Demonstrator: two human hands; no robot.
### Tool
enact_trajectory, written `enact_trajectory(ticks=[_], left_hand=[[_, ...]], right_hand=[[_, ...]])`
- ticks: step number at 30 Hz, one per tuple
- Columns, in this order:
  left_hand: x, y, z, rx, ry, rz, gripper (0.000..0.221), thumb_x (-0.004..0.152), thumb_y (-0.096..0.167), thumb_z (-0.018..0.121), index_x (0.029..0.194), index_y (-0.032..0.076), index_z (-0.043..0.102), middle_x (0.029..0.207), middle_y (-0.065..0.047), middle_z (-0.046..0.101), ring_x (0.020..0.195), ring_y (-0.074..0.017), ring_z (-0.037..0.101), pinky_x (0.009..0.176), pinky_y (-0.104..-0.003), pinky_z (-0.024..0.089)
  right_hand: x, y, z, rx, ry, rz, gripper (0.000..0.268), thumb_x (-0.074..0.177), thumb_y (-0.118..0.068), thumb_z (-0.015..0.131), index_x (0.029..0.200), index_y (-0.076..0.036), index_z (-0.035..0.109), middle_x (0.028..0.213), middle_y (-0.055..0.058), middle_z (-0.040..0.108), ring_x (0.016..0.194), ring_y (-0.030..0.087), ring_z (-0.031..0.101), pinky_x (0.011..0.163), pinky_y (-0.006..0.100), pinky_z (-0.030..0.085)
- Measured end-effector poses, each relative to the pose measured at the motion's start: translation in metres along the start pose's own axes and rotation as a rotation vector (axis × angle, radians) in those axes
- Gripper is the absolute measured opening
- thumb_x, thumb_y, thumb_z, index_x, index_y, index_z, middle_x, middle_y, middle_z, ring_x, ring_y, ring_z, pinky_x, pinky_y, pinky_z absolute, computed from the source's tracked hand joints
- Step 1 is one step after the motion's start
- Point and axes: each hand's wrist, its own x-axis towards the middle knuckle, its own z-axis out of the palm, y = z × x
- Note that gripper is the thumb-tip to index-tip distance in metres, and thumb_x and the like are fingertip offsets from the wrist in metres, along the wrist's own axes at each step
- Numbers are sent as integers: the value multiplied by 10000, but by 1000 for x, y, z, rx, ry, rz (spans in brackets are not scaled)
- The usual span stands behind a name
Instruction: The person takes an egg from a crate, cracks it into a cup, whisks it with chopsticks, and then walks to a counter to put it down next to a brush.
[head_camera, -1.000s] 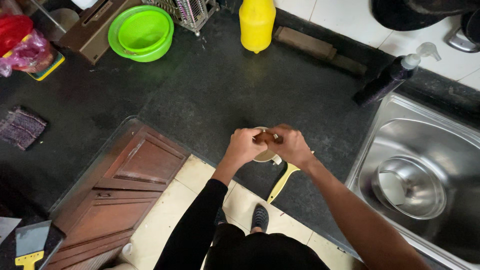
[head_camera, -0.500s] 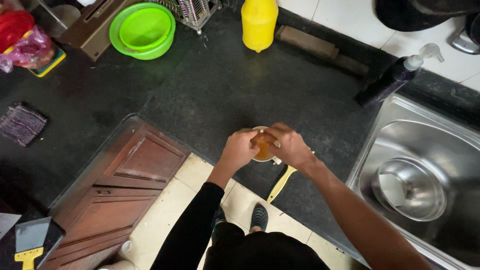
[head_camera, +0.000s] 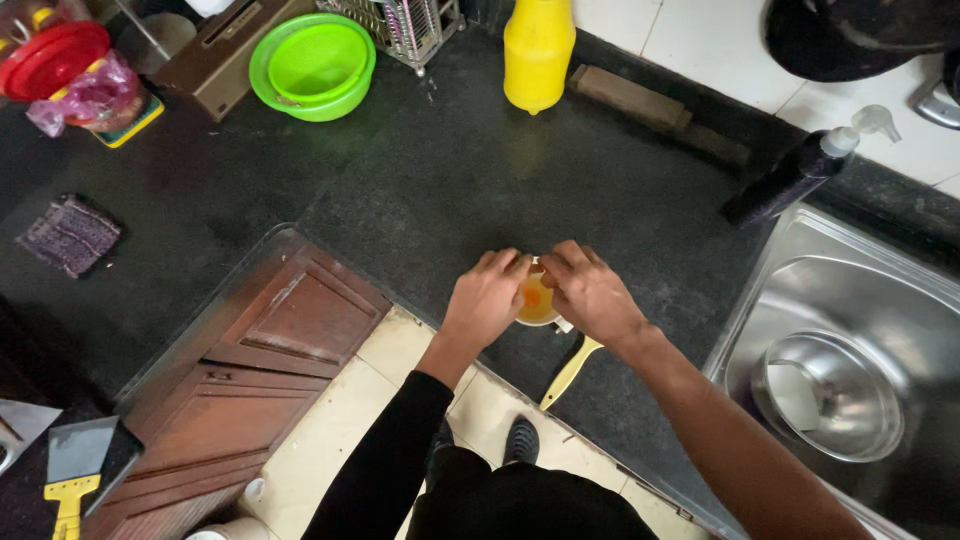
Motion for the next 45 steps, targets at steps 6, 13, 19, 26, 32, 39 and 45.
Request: enact_trajectory(ticks=[6,13,19,26,32,39,45], left_hand=[[-5,3,-8,-98,66,-85,416,785,44,725,1198,51,680,1141,-122,691,1046,-313,683,870,-406,579],[-16,-1,-10,-456,-16,-352,371,779,102,738,1146,76,692,1114,-145,703,955,-304,743,839,-395,606],[-15,-13,-10,-407,70,-309,508,743,24,753,1236,12,632,1182,-225,629,926,-367,702,791,-423,579],[-25,-55,52,-858,134,-397,155,847,12,764,999,4,740,1041,-136,715,916,-204,767,819,-325,647],[3,-61,66,-925,124,-648,216,795,31,806,1003,35,748,869,-75,751,822,-158,726,754,-298,587],[-9,-68,13,-582,113,-280,93,898,77,724,989,56,717,926,-97,721,759,-255,725,678,-367,580],[-25,-41,15,-459,-244,319,170,914,160,723,1048,63,681,969,-88,710,808,-250,727,701,-385,592]], right_hand=[[-6,10,12,137,-62,171,455,760,-15,710,1211,3,652,1176,181,617,1003,323,695,864,377,585],[-9,16,7,259,-156,361,458,800,-115,706,1253,-68,657,1107,125,703,966,272,728,868,386,587],[-1,19,0,167,-263,331,476,815,-147,731,1281,-88,655,1118,130,694,999,271,718,888,386,578],[12,35,35,689,-161,686,464,854,-174,709,1297,-50,653,1110,118,749,985,214,729,858,372,599],[27,38,52,877,53,777,461,897,-141,698,1319,27,619,1110,152,732,962,213,710,875,356,576],[23,38,36,1104,357,891,500,927,-140,694,1380,24,559,1164,124,683,1031,199,681,936,353,566],[0,42,45,1079,430,928,490,939,-117,669,1394,9,540,1192,134,678,1027,199,669,952,352,559]])
